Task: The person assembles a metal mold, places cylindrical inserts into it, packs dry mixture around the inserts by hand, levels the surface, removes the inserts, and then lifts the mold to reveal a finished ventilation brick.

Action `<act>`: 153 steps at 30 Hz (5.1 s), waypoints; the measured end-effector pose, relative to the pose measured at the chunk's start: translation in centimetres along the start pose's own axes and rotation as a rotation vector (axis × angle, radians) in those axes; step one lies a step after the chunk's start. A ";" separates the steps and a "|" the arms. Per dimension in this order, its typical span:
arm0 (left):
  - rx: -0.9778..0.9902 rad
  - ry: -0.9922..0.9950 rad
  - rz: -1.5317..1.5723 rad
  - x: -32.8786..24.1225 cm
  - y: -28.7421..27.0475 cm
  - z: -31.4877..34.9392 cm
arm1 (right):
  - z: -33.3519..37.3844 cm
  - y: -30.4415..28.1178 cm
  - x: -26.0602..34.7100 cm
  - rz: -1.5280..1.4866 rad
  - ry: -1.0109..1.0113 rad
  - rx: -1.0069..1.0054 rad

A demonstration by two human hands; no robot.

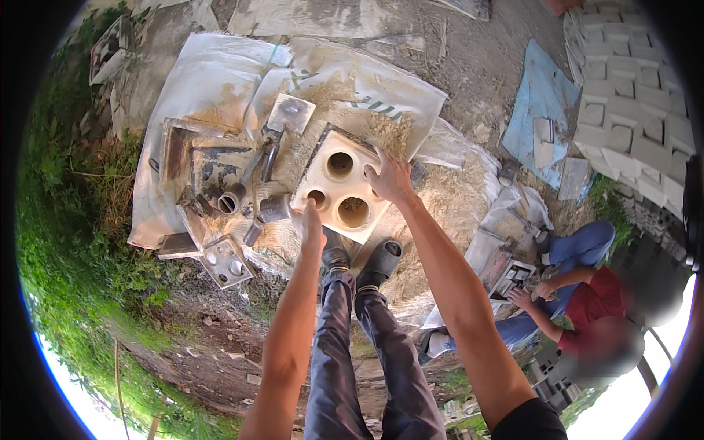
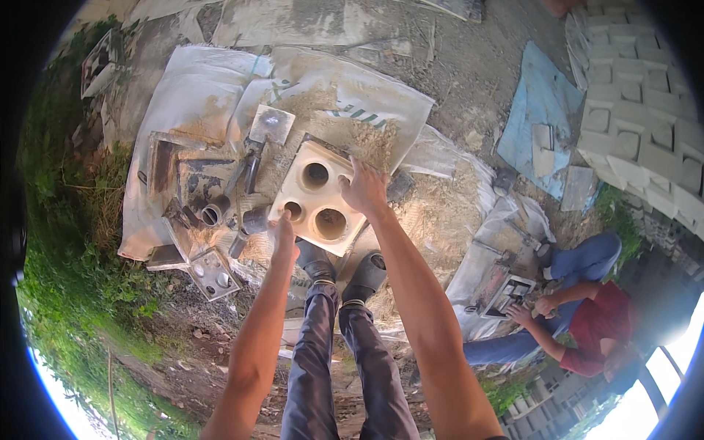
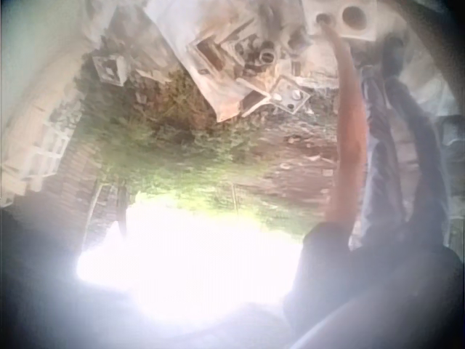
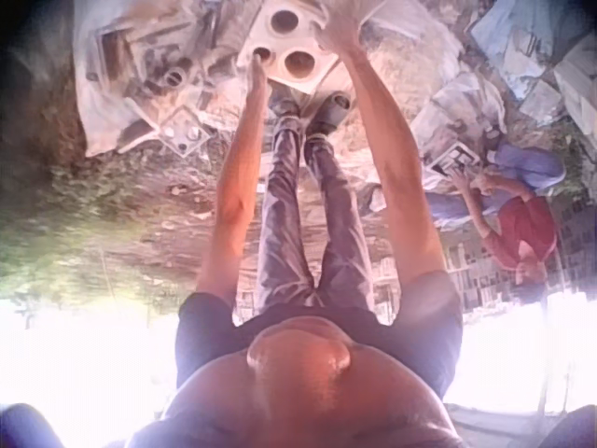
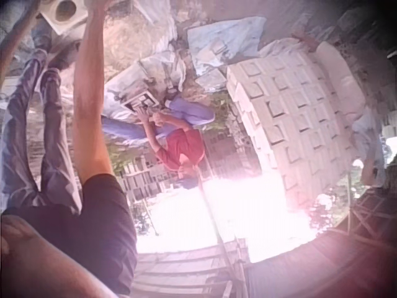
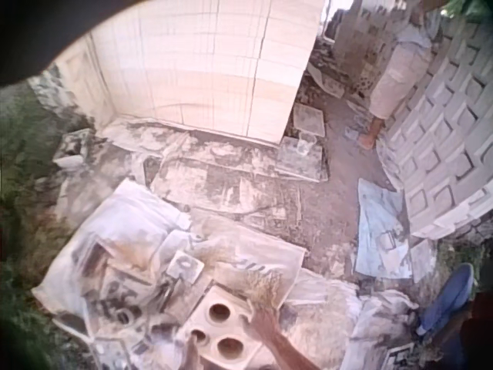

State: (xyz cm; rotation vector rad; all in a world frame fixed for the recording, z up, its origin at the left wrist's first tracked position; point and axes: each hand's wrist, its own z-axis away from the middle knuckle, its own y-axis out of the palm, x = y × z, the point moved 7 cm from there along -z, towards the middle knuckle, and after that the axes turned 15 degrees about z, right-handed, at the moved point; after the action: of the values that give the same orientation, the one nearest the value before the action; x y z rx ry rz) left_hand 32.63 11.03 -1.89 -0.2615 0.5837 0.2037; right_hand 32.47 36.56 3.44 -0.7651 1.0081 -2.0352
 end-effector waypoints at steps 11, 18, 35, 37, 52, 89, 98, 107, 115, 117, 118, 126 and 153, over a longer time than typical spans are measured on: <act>-0.299 -0.017 -0.121 2.1 -2.8 -3.0 | -3.9 -1.6 9.4 0.190 -0.121 0.089; -0.383 -0.061 -0.407 -0.2 -1.4 -0.7 | -5.9 0.1 8.2 0.344 -0.130 0.179; -0.135 0.043 0.625 3.5 -3.2 2.5 | -6.4 -0.9 5.2 -0.362 -0.228 0.354; -0.068 -0.008 0.613 5.0 -3.2 2.1 | -7.6 -0.2 3.8 -0.291 -0.338 0.264; 0.222 0.003 1.021 4.7 1.0 -0.3 | -8.7 5.1 2.0 -0.695 -0.102 0.802; 0.243 -0.094 0.892 3.7 1.1 4.9 | 0.6 -0.2 -5.0 -0.968 0.217 0.654; 0.346 0.007 0.775 -2.3 0.2 11.8 | 5.4 -5.3 -5.1 -1.332 0.156 0.612; 0.306 -0.134 0.764 -3.4 7.7 20.6 | 8.7 -15.1 -12.9 -1.333 0.207 0.473; 0.416 -0.105 0.701 -6.6 17.7 24.0 | 6.8 -21.0 -20.9 -1.370 0.284 0.227; 0.489 -0.149 0.780 -9.8 19.4 25.4 | 7.1 -25.4 -19.0 -1.388 0.222 0.262; 0.491 -0.142 0.795 -11.3 20.2 26.0 | 7.0 -27.5 -18.3 -1.402 0.201 0.258; 0.373 0.068 0.533 -19.6 21.8 24.6 | 2.4 -32.3 -15.6 -1.452 0.087 0.275; 0.118 0.145 0.993 -41.6 18.9 18.6 | -20.0 -45.2 10.8 -0.799 -0.129 0.605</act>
State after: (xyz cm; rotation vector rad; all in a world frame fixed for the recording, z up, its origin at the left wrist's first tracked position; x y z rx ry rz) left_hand 3.34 29.72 33.10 0.1533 0.8320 1.1111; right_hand -4.19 55.23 32.90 -1.0297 -0.0659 -2.6977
